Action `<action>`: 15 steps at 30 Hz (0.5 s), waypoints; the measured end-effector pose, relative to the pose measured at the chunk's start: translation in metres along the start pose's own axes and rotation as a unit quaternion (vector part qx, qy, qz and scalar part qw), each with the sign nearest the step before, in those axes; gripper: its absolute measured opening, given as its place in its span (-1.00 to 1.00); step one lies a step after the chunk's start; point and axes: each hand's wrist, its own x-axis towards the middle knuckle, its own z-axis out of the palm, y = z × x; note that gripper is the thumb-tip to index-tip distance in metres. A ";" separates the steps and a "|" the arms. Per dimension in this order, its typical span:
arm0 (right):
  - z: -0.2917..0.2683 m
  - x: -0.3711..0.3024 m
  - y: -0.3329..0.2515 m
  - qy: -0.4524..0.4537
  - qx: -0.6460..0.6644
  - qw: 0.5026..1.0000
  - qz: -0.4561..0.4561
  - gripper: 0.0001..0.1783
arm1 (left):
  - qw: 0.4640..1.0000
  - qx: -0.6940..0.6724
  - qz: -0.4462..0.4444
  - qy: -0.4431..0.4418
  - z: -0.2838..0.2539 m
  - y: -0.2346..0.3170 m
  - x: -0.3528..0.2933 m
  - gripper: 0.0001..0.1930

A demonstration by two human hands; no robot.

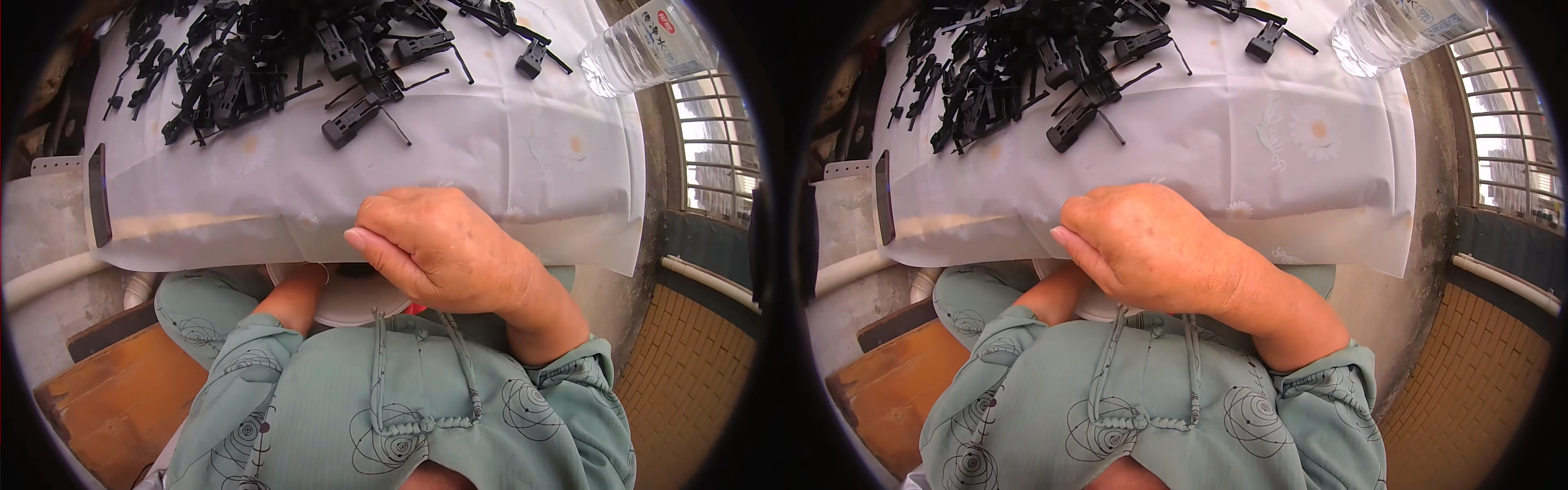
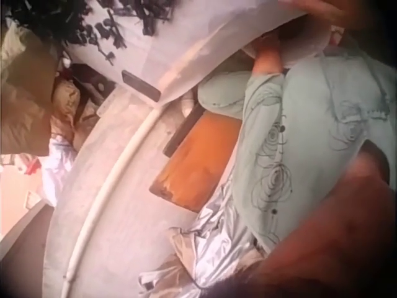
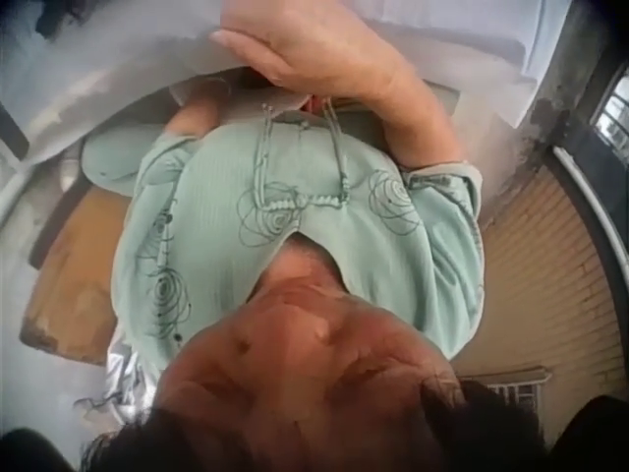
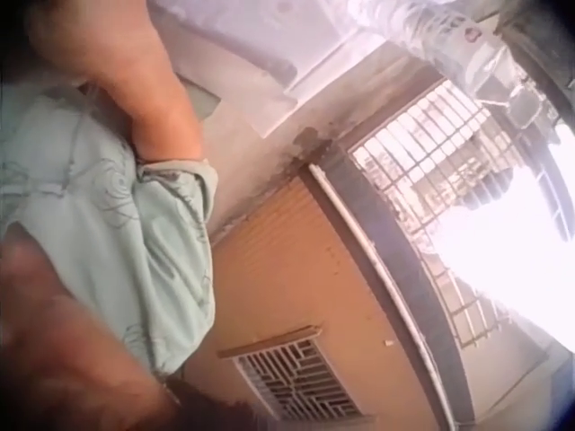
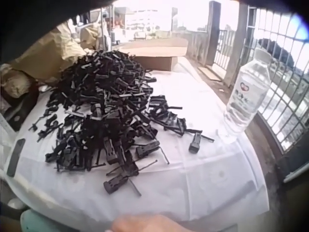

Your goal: Inspecting and assembling small black plastic components at a workstation.

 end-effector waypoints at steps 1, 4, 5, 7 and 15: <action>0.000 0.001 -0.001 0.002 0.020 1.000 0.002 -0.82 | 1.000 -0.013 0.005 -0.001 0.005 -0.001 0.003 -0.63; -0.003 -0.001 0.000 0.008 0.064 0.998 0.008 -0.84 | 0.998 -0.054 0.012 -0.007 0.026 -0.008 0.008 -0.62; -0.005 -0.002 -0.001 0.016 0.086 0.996 0.002 -0.86 | 0.998 -0.068 0.012 -0.009 0.034 -0.011 0.007 -0.62; -0.010 -0.001 -0.004 -0.013 0.074 0.997 0.020 -0.87 | 0.996 -0.093 0.009 -0.014 0.048 -0.018 0.003 -0.62; -0.013 -0.003 0.001 -0.032 0.075 0.996 0.028 -0.89 | 0.985 -0.170 0.015 0.002 0.076 -0.027 -0.009 -0.61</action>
